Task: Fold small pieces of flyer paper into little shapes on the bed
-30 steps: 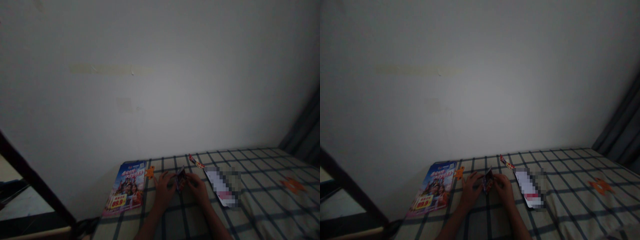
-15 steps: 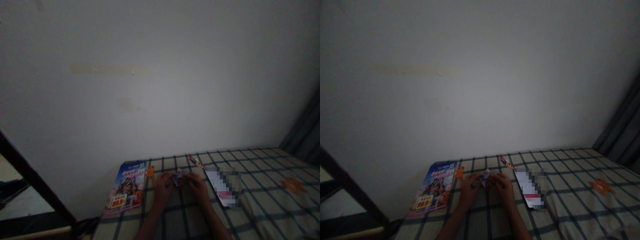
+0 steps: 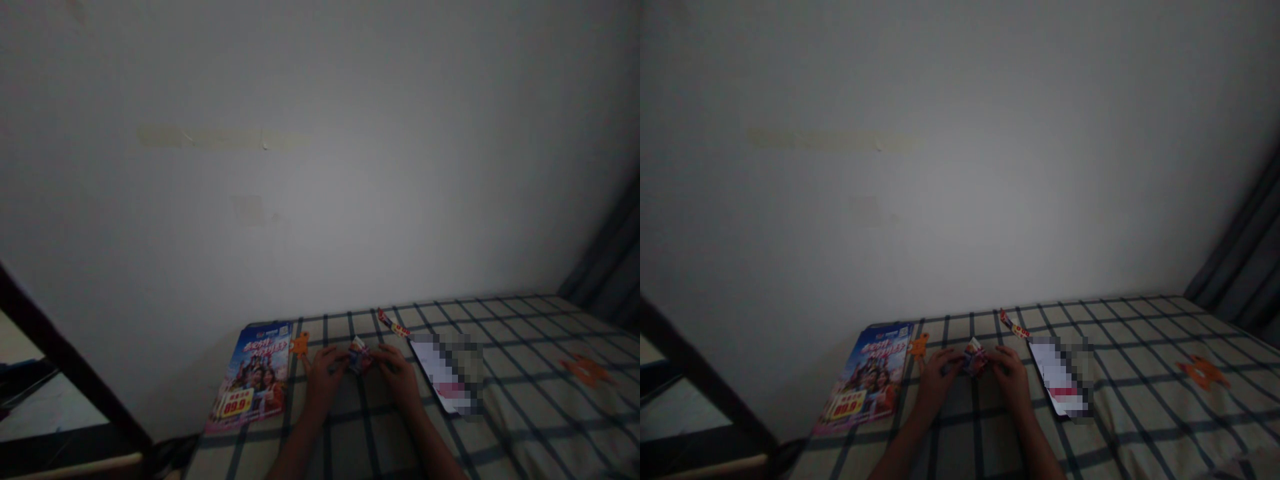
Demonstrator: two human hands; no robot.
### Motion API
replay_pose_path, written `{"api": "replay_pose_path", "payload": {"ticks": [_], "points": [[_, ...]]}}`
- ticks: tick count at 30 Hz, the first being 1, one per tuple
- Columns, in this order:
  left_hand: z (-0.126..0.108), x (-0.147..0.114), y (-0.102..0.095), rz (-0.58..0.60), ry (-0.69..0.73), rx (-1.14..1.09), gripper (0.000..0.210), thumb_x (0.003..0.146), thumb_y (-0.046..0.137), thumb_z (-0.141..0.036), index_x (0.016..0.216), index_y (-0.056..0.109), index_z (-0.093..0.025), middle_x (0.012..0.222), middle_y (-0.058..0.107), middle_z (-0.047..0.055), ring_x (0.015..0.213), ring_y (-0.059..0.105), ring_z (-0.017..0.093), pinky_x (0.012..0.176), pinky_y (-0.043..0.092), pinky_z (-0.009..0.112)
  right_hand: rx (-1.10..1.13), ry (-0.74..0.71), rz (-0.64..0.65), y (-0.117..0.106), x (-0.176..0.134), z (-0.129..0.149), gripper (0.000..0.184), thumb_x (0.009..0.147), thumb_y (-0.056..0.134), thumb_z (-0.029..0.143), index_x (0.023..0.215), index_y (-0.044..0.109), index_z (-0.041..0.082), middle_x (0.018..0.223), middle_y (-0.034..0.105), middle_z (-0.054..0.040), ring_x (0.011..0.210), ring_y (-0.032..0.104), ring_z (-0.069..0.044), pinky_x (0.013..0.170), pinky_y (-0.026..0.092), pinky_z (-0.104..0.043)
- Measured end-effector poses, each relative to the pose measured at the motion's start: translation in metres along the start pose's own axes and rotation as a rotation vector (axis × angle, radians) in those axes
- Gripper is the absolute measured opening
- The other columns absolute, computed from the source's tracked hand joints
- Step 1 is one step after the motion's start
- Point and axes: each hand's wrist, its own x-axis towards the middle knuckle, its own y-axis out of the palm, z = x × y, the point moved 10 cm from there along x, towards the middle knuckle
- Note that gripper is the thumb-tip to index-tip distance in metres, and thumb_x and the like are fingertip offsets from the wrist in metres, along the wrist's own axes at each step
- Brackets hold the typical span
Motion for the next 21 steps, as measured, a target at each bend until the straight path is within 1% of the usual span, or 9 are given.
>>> {"api": "replay_pose_path", "payload": {"ticks": [5, 9, 11, 13, 15, 19, 21], "points": [[-0.001, 0.000, -0.003, -0.039, 0.014, -0.024, 0.019, 0.081, 0.069, -0.037, 0.095, 0.080, -0.031, 0.110, 0.077, 0.006, 0.114, 0.065, 0.031, 0.118, 0.008, 0.071, 0.024, 0.017, 0.020, 0.000, 0.000, -0.001, 0.022, 0.078, 0.067, 0.042, 0.089, 0.080, 0.028, 0.112, 0.072, -0.0102, 0.112, 0.065, -0.031, 0.099, 0.053, -0.049], [0.000, 0.002, -0.008, -0.071, 0.009, -0.035, 0.023, 0.078, 0.069, -0.034, 0.099, 0.079, -0.029, 0.108, 0.078, 0.007, 0.110, 0.067, 0.031, 0.117, 0.008, 0.071, 0.012, 0.004, 0.015, 0.000, 0.000, 0.002, 0.032, 0.081, 0.066, 0.054, 0.088, 0.079, 0.026, 0.111, 0.072, -0.0112, 0.113, 0.065, -0.031, 0.101, 0.051, -0.050], [0.001, 0.002, -0.009, -0.072, 0.009, -0.030, 0.023, 0.078, 0.069, -0.032, 0.098, 0.079, -0.029, 0.108, 0.078, 0.006, 0.110, 0.067, 0.031, 0.117, 0.008, 0.071, 0.017, 0.020, 0.004, 0.001, 0.000, 0.001, 0.040, 0.079, 0.067, 0.061, 0.089, 0.078, 0.024, 0.107, 0.073, -0.0119, 0.107, 0.067, -0.030, 0.097, 0.054, -0.049], [0.002, 0.002, -0.009, -0.073, 0.004, -0.025, 0.021, 0.077, 0.070, -0.031, 0.096, 0.079, -0.030, 0.108, 0.078, 0.006, 0.110, 0.067, 0.031, 0.117, 0.008, 0.071, 0.040, 0.044, 0.008, 0.004, 0.001, -0.001, 0.047, 0.078, 0.069, 0.064, 0.095, 0.077, 0.021, 0.104, 0.074, -0.0123, 0.097, 0.070, -0.029, 0.091, 0.057, -0.046], [0.003, 0.002, -0.009, -0.076, -0.005, -0.025, 0.021, 0.076, 0.070, -0.032, 0.095, 0.080, -0.030, 0.108, 0.077, 0.006, 0.111, 0.066, 0.032, 0.117, 0.008, 0.072, 0.037, 0.037, 0.029, 0.007, 0.001, 0.000, 0.049, 0.078, 0.069, 0.065, 0.099, 0.076, 0.022, 0.102, 0.075, -0.0117, 0.092, 0.071, -0.027, 0.088, 0.058, -0.044], [0.005, 0.003, -0.007, -0.071, -0.008, -0.023, 0.022, 0.075, 0.071, -0.033, 0.095, 0.080, -0.031, 0.110, 0.077, 0.007, 0.114, 0.064, 0.033, 0.118, 0.008, 0.070, -0.036, -0.036, 0.039, 0.007, 0.001, 0.009, 0.045, 0.081, 0.064, 0.066, 0.094, 0.079, 0.026, 0.100, 0.076, -0.0098, 0.100, 0.069, -0.029, 0.096, 0.054, -0.047], [0.006, 0.003, -0.008, -0.077, -0.010, -0.015, 0.021, 0.075, 0.072, -0.035, 0.094, 0.081, -0.031, 0.109, 0.077, 0.007, 0.114, 0.065, 0.032, 0.119, 0.009, 0.069, -0.052, -0.034, 0.022, 0.005, 0.001, 0.009, 0.046, 0.081, 0.063, 0.068, 0.093, 0.080, 0.028, 0.101, 0.076, -0.0101, 0.104, 0.068, -0.029, 0.098, 0.052, -0.048]]}}
